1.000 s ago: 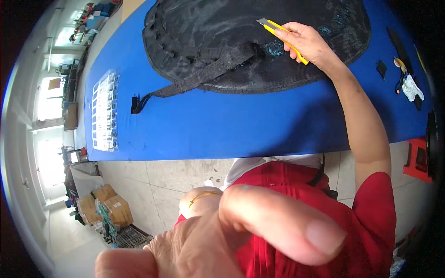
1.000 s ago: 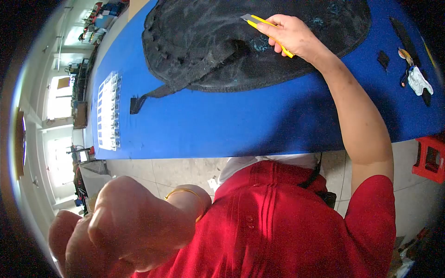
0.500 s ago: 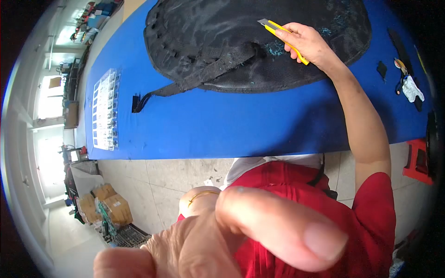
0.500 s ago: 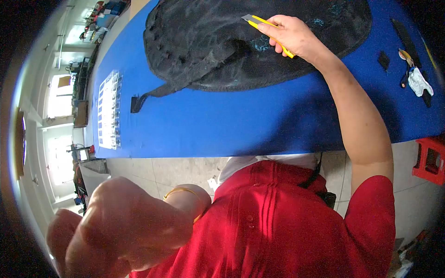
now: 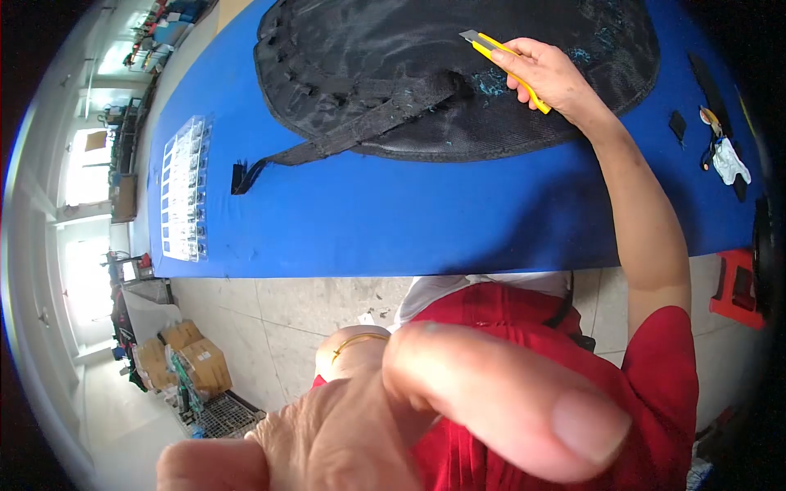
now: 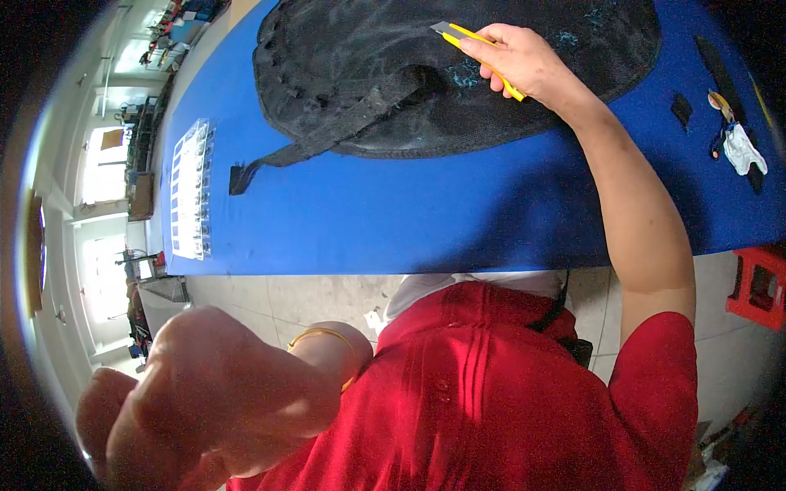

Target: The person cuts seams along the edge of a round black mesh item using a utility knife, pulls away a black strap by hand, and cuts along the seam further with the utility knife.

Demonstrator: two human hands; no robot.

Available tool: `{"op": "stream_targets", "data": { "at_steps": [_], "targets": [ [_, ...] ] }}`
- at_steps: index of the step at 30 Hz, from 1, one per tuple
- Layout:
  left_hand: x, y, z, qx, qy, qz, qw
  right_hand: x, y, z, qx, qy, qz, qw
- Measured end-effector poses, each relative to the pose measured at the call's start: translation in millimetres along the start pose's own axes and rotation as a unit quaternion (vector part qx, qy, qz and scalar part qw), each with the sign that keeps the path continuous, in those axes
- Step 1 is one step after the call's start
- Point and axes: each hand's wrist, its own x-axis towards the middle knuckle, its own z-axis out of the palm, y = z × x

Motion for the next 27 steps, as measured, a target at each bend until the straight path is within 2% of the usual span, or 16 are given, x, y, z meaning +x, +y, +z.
{"op": "stream_targets", "data": {
  "at_steps": [14, 15, 16, 18, 19, 20, 21, 22, 23, 24, 26, 27],
  "targets": [
    [18.4, 20.0, 15.6, 0.038, -0.011, 0.005, 0.999, -1.6, -2.2, 0.9, 0.007, 0.003, 0.003, 1.000],
    [31.9, 20.3, 11.5, -0.181, -0.058, 0.045, 0.981, -1.3, -3.2, 0.4, 0.010, -0.003, 0.012, 1.000],
    [27.4, 25.3, 28.1, -0.360, 0.076, 0.106, 0.924, -2.6, -4.7, 1.8, 0.008, -0.010, 0.011, 1.000],
    [24.0, 41.7, 31.1, -0.429, 0.020, 0.186, 0.884, -3.9, -10.0, 3.2, -0.016, 0.016, 0.031, 0.999],
    [28.1, 54.8, 32.4, -0.317, -0.012, 0.267, 0.910, -3.7, -10.0, 2.7, -0.009, 0.014, 0.032, 0.999],
    [24.6, 51.7, 35.8, -0.315, -0.008, 0.269, 0.910, -2.8, -9.4, 3.6, -0.013, 0.014, 0.029, 0.999],
    [49.4, 26.3, -5.3, -0.482, -0.206, 0.215, 0.824, -2.4, -7.8, 4.4, 0.008, 0.003, 0.038, 0.999],
    [62.7, 10.6, -29.5, -0.607, -0.391, 0.152, 0.675, -1.0, -6.6, 0.6, 0.024, -0.002, 0.044, 0.999],
    [27.5, 19.3, 0.7, -0.616, -0.039, 0.205, 0.759, -0.7, -4.4, 1.7, 0.033, 0.010, 0.036, 0.999],
    [24.1, 18.5, -1.0, -0.619, -0.041, 0.214, 0.755, -2.2, -5.3, 0.3, 0.020, 0.007, 0.024, 0.999],
    [15.1, 11.3, -6.2, -0.549, -0.128, 0.175, 0.807, -0.1, -5.4, -1.0, 0.021, 0.005, 0.028, 0.999],
    [16.4, 6.7, -14.8, -0.533, -0.161, 0.167, 0.814, 0.5, -4.3, -0.2, 0.022, -0.004, 0.034, 0.999]
  ]
}}
